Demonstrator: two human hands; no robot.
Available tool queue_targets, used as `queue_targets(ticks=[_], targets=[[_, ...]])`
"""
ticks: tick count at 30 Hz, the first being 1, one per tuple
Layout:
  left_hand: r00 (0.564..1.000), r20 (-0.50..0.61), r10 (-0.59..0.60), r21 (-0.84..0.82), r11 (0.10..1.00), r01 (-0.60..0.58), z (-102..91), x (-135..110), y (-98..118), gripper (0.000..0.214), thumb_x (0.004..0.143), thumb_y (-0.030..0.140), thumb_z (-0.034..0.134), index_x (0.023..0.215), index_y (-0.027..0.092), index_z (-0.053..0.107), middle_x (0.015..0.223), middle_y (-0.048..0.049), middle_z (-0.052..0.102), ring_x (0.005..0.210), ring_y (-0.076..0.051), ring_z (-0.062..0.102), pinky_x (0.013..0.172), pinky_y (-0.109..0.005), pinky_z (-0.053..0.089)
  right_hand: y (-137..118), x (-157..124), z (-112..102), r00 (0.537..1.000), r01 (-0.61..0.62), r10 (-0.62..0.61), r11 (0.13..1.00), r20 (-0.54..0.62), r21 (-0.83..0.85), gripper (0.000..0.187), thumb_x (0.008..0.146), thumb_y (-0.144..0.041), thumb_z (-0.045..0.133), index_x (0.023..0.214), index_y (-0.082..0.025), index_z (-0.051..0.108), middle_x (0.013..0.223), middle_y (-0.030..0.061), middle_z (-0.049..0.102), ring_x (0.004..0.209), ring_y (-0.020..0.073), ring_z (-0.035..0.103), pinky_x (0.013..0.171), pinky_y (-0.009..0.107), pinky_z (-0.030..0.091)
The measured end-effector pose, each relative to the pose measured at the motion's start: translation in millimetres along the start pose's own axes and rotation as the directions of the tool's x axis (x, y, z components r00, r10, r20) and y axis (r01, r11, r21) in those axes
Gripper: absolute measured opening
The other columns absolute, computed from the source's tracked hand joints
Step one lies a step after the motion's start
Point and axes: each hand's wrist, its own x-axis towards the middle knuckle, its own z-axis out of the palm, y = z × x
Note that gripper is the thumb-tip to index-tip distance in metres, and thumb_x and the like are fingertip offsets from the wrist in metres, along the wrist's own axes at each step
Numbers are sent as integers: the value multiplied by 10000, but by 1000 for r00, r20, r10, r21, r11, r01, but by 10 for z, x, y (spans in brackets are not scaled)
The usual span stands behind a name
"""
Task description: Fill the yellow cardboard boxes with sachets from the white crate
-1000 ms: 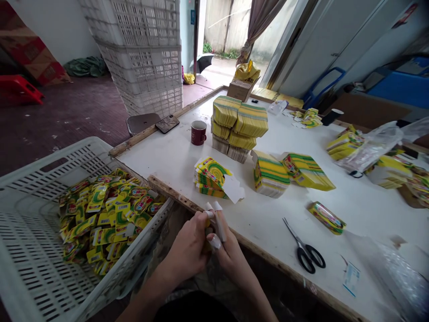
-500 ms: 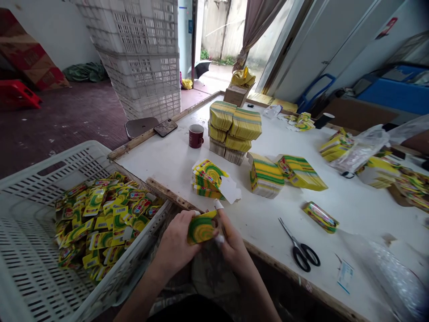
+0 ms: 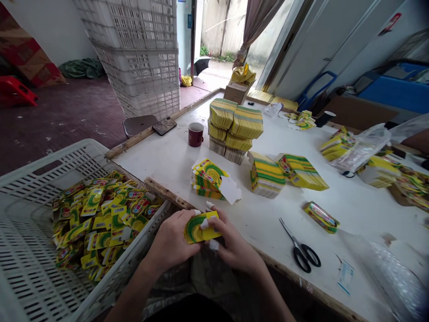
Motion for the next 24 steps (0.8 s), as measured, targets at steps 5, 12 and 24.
queue_targets(ticks=[5, 12, 24], targets=[[1000, -19, 17, 26, 1000, -16, 35, 14, 3, 471, 684, 242, 710, 1118, 184, 537, 1070, -71, 616, 995, -249, 576, 876, -408, 490, 18, 15, 256, 993, -81, 83, 996, -83, 26, 438, 911, -252, 472, 1327, -213, 342, 1483, 157, 268, 1445, 239, 191, 1131, 437, 300], [878, -292, -380, -668, 738, 97, 19, -14, -98, 548, 604, 375, 823, 1072, 217, 584, 977, -13, 661, 828, -159, 631, 744, -244, 549, 153, -105, -10, 863, -244, 163, 963, -478, -111, 510, 863, -330, 557, 1318, -200, 368, 1287, 131, 528, 1157, 224, 561, 990, 369, 466], [575, 167, -801, -951, -285, -121, -87, 50, -303, 431, 886, 453, 432, 982, 74, 614, 872, -98, 642, 705, -164, 627, 527, -254, 584, 934, -1388, -821, 425, -902, 471, 291, -773, -319, 335, 812, -137, 480, 1113, -132, 627, 1070, 152, 642, 981, 276, 607, 842, 359, 443]])
